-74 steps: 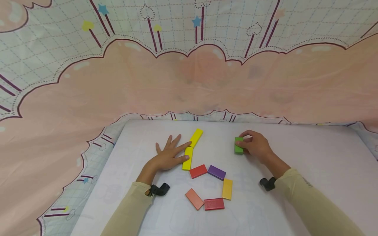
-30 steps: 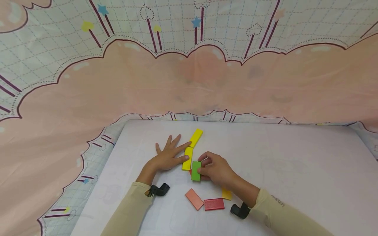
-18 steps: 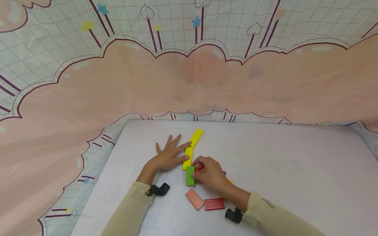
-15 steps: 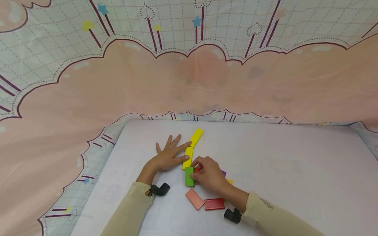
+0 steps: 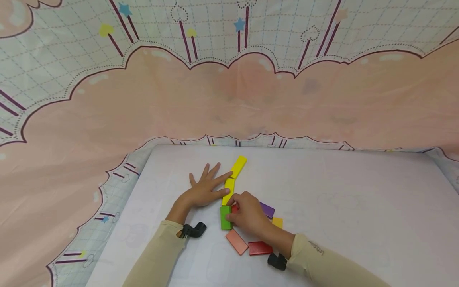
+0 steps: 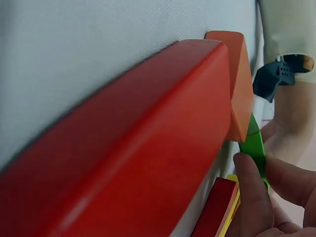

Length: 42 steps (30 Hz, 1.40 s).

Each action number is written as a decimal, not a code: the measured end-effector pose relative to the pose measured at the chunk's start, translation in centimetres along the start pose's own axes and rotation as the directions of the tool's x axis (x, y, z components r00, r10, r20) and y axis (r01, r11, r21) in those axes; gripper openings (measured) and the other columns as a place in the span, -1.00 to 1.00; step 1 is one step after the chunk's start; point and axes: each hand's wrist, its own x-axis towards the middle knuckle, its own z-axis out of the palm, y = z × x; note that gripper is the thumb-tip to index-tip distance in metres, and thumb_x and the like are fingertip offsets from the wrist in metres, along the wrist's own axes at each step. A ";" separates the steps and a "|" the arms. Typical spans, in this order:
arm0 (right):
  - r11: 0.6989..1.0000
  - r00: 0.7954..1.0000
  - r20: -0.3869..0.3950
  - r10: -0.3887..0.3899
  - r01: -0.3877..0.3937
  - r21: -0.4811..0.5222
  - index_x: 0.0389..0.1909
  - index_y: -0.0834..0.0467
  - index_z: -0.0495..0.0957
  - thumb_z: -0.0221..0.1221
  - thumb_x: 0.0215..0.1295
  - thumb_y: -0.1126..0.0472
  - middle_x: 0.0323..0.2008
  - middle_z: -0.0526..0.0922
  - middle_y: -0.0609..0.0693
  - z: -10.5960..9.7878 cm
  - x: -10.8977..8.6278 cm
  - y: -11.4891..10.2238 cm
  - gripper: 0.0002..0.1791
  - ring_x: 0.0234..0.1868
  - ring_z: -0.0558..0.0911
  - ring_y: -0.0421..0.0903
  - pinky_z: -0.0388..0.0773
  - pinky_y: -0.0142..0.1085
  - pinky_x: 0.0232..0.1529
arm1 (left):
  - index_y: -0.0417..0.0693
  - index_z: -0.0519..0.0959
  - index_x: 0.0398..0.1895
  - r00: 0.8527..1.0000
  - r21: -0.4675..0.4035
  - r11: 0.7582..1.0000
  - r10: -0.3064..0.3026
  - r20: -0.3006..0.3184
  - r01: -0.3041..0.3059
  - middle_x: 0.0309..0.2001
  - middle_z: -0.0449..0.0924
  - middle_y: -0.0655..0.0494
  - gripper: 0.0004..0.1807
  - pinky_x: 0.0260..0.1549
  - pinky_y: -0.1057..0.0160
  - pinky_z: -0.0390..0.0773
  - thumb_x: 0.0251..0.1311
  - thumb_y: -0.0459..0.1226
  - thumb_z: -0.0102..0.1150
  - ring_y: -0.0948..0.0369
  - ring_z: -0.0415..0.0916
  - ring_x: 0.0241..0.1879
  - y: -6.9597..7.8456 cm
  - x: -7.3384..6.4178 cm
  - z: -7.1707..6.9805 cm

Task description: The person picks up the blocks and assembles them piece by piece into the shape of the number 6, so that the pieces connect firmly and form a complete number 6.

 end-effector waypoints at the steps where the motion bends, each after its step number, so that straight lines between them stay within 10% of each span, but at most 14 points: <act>1: 1.000 1.000 0.002 -0.009 0.009 -0.007 -0.12 0.04 0.70 0.48 0.16 0.22 -0.39 0.46 -0.06 0.1 0.0 -0.1 -0.73 -0.34 0.44 -0.13 0.42 -0.41 -0.44 | 0.65 0.10 0.57 1.000 -0.001 1.000 0.001 -0.001 -0.001 0.70 -0.33 0.13 -0.29 0.29 -0.60 -0.61 0.37 0.33 -0.05 -0.12 -0.59 0.65 0.0 0.0 0.0; 21: 0.987 0.994 0.090 -0.056 0.069 -0.148 -0.01 0.12 0.73 0.60 -0.04 0.11 -0.33 0.51 -0.06 0.4 -0.2 -0.6 -0.49 -0.35 0.47 -0.17 0.48 -0.42 -0.43 | 0.65 0.12 0.56 1.000 0.010 1.000 -0.007 0.003 0.007 0.70 -0.31 0.10 -0.29 0.29 -0.61 -0.60 0.37 0.32 -0.03 -0.14 -0.56 0.65 0.0 0.2 0.1; 42: 0.925 0.994 -0.016 -0.112 0.098 -0.366 0.00 -0.09 0.78 0.60 -0.10 -0.13 -0.35 0.41 -0.15 0.5 -1.0 -0.2 -0.44 -0.29 0.31 -0.16 0.28 -0.36 -0.41 | 0.64 0.11 0.57 1.000 0.005 1.000 0.002 0.004 -0.002 0.70 -0.32 0.11 -0.28 0.29 -0.61 -0.61 0.37 0.32 -0.04 -0.13 -0.57 0.65 -0.2 0.2 0.1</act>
